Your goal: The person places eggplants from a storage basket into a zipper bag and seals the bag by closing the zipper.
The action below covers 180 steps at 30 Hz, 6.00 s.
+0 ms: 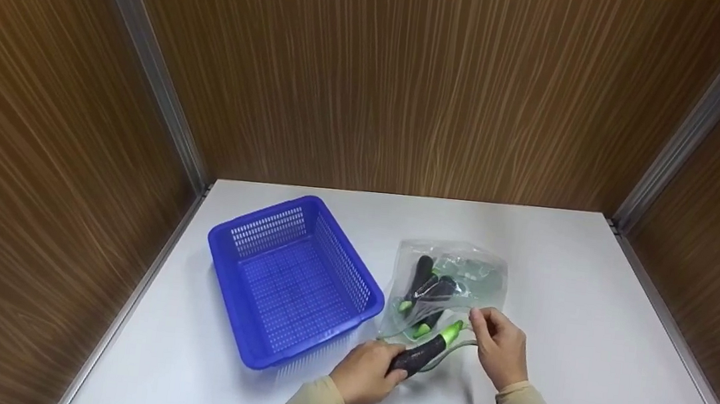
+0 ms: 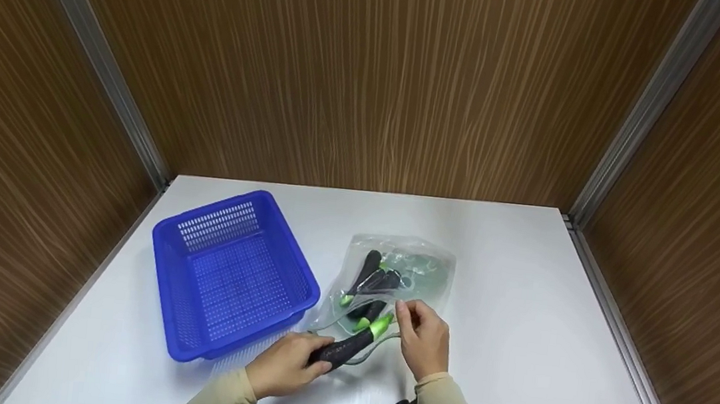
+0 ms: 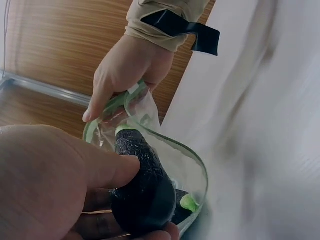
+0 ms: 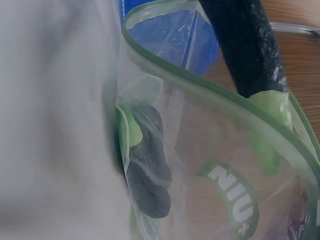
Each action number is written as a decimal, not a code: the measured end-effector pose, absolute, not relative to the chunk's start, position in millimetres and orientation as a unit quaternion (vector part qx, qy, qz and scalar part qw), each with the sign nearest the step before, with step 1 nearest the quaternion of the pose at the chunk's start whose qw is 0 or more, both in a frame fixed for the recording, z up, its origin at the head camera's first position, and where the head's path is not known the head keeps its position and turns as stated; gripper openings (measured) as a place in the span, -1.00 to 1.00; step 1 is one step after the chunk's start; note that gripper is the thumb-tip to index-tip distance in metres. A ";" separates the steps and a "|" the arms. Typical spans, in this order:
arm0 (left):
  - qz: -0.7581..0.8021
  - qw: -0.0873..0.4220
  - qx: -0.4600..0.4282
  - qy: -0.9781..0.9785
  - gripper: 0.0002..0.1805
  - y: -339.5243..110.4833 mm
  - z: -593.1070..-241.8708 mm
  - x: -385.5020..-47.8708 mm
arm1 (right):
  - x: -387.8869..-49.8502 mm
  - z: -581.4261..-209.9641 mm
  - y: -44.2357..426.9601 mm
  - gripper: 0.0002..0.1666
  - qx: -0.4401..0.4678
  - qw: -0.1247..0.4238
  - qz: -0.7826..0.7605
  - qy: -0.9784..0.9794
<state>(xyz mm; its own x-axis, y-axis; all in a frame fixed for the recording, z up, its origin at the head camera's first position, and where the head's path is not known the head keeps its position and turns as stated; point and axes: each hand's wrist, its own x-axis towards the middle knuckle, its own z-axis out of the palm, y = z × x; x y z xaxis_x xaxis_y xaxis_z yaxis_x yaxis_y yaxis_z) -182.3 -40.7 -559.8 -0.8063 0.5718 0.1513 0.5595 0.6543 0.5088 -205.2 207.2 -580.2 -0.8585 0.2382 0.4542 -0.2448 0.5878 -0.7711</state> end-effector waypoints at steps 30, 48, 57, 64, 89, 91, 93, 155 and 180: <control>0.236 -0.042 0.259 0.935 -0.51 22.1 -590.3 -203.2 | -204.3 -584.8 197.6 -0.81 0.085 0.227 0.509 -0.826; 0.300 0.015 0.206 0.931 -0.71 43.4 -614.5 -216.2 | -197.5 -594.5 205.4 -0.77 0.094 0.210 0.506 -0.832; 0.314 0.006 0.171 0.934 -0.63 48.3 -629.8 -217.3 | -195.3 -597.4 209.4 -0.77 0.087 0.208 0.494 -0.840; 0.318 0.045 0.137 0.937 -0.51 51.0 -631.4 -219.2 | -194.3 -600.3 210.2 -0.76 0.077 0.203 0.489 -0.845; 0.370 0.029 0.139 0.918 -0.58 52.0 -628.7 -210.1 | -192.9 -603.5 221.4 -0.76 0.056 0.200 0.495 -0.844; 0.372 0.024 0.147 0.916 -0.57 51.8 -625.6 -208.5 | -193.1 -603.8 223.2 -0.77 0.055 0.206 0.491 -0.845; 0.380 0.020 0.159 0.911 -0.55 50.5 -621.9 -207.7 | -193.5 -603.9 224.5 -0.78 0.053 0.210 0.489 -0.845; 0.645 0.133 0.006 0.753 -0.71 -15.1 -616.6 -208.6 | -186.3 -609.1 268.5 -0.32 -0.137 0.070 0.473 -0.868; 0.697 0.119 -0.053 0.706 -0.74 -25.1 -626.0 -217.7 | -192.3 -618.9 299.8 -0.59 -0.205 -0.116 0.683 -0.692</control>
<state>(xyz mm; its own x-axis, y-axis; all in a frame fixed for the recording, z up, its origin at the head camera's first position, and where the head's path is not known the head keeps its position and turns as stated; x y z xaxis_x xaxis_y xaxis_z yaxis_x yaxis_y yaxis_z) -217.7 -25.1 -626.0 -0.9661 0.0910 -0.2417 -0.2405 0.0240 0.9703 -192.3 299.8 -618.9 -0.8887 0.1249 -0.4411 0.4427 -0.0165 -0.8965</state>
